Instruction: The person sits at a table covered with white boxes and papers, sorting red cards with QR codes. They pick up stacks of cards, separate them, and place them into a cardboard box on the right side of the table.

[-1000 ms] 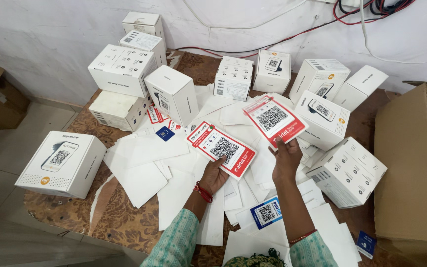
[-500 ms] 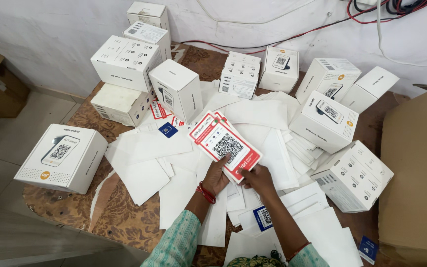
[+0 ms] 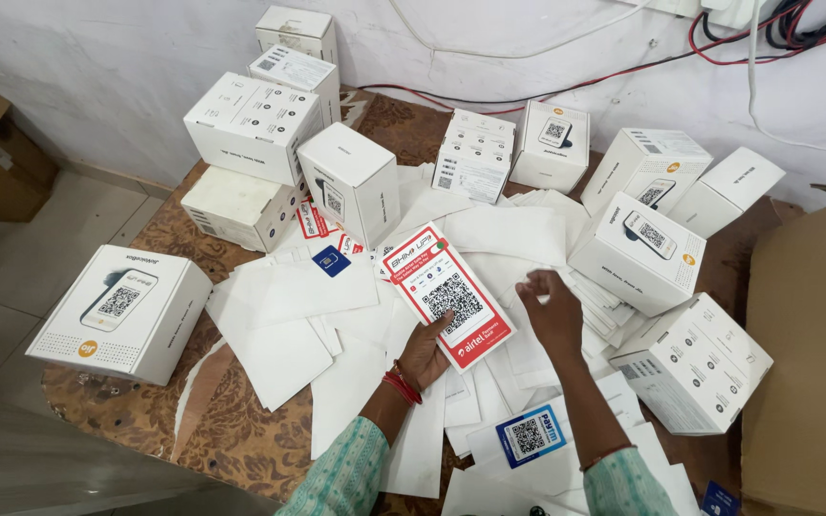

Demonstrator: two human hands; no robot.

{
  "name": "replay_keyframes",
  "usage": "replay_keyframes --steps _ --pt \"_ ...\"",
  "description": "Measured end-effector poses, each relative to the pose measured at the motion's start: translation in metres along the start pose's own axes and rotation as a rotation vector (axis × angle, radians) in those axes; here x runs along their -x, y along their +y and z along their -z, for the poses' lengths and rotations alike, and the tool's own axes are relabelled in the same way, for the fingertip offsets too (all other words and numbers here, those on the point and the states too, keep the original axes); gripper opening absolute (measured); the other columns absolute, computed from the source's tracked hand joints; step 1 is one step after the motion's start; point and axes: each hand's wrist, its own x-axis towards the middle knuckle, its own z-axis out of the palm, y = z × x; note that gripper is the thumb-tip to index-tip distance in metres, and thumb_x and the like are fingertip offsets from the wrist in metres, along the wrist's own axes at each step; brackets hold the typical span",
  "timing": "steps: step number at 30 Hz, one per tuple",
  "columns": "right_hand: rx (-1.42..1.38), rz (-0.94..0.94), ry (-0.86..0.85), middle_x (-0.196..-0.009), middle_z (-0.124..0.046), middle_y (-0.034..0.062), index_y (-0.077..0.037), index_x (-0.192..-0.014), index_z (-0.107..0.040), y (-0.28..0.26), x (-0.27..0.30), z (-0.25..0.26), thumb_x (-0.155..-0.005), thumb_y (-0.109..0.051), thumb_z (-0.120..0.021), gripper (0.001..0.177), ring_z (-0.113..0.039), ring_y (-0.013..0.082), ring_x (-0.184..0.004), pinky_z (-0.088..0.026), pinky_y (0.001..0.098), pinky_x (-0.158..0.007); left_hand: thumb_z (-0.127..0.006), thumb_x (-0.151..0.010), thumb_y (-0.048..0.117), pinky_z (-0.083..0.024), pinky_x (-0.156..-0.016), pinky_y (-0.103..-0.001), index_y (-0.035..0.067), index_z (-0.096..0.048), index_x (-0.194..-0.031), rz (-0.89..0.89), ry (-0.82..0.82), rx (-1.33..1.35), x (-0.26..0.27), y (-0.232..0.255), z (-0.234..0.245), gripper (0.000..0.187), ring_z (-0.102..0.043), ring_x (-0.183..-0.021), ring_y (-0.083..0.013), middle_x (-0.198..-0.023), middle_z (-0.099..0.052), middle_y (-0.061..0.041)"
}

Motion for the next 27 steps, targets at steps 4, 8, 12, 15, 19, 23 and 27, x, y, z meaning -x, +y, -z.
replay_keyframes --steps 4,8,12,15,19,23,27 --pt "0.392 0.319 -0.110 -0.141 -0.059 0.0140 -0.011 -0.134 -0.060 0.001 -0.040 -0.010 -0.086 -0.034 -0.074 0.055 -0.047 0.0327 -0.137 -0.040 0.0501 -0.111 -0.066 -0.097 0.014 -0.061 -0.096 -0.040 0.000 -0.052 -0.133 -0.002 0.006 0.009 -0.002 0.001 0.000 0.041 -0.069 -0.116 -0.0271 -0.127 -0.067 -0.018" --pt "0.634 0.270 -0.268 -0.161 -0.032 0.0199 -0.013 -0.149 -0.045 0.004 -0.063 -0.036 -0.083 -0.053 -0.073 0.082 -0.022 0.0340 -0.150 -0.020 0.0627 -0.113 -0.066 -0.097 0.013 -0.061 -0.098 -0.040 0.001 -0.053 -0.132 0.012 0.025 0.018 0.000 0.003 -0.002 0.040 -0.069 -0.116 -0.0263 -0.127 -0.068 -0.018" --pt "0.655 0.326 -0.156 -0.156 -0.044 0.0212 -0.011 -0.142 -0.050 0.032 -0.074 -0.065 -0.094 -0.050 -0.061 0.063 -0.035 0.0358 -0.146 -0.030 0.0665 -0.109 -0.068 -0.096 0.014 -0.061 -0.100 -0.041 0.002 -0.054 -0.130 0.011 0.032 0.004 -0.001 0.004 -0.005 0.039 -0.069 -0.114 -0.0251 -0.125 -0.068 -0.015" --pt "0.758 0.422 -0.137 -0.144 -0.060 0.0152 -0.009 -0.140 -0.056 0.054 -0.084 -0.069 -0.104 -0.037 -0.056 0.045 -0.056 0.0283 -0.135 -0.052 0.0496 -0.096 -0.069 -0.096 0.013 -0.060 -0.102 -0.041 0.000 -0.055 -0.130 0.014 0.006 0.025 0.000 0.003 -0.003 0.039 -0.069 -0.115 -0.0251 -0.125 -0.068 -0.015" --pt "0.981 0.603 -0.183 -0.127 -0.068 0.0107 -0.008 -0.135 -0.060 0.066 -0.092 -0.068 -0.104 -0.030 -0.055 0.037 -0.069 0.0226 -0.113 -0.058 0.0379 -0.078 -0.069 -0.096 0.012 -0.060 -0.102 -0.040 0.000 -0.055 -0.129 0.010 -0.002 0.026 0.001 0.004 -0.004 0.038 -0.069 -0.115 -0.0246 -0.124 -0.069 -0.014" --pt "0.918 0.755 -0.038 -0.121 -0.072 0.0100 -0.007 -0.131 -0.062 0.072 -0.083 -0.060 -0.099 -0.025 -0.059 0.037 -0.072 0.0202 -0.108 -0.058 0.0349 -0.076 -0.068 -0.096 0.011 -0.060 -0.103 -0.039 -0.001 -0.055 -0.130 0.006 0.008 0.049 0.001 0.003 -0.002 0.038 -0.069 -0.115 -0.0250 -0.126 -0.069 -0.015" --pt "0.740 0.563 -0.196 -0.108 -0.076 0.0061 -0.013 -0.129 -0.063 0.055 -0.087 -0.036 -0.097 -0.040 -0.063 0.042 -0.074 0.0233 -0.097 -0.059 0.0381 -0.071 -0.069 -0.095 0.012 -0.060 -0.101 -0.040 -0.001 -0.056 -0.130 -0.001 0.005 0.036 0.002 0.001 -0.002 0.039 -0.070 -0.114 -0.0263 -0.125 -0.069 -0.016"
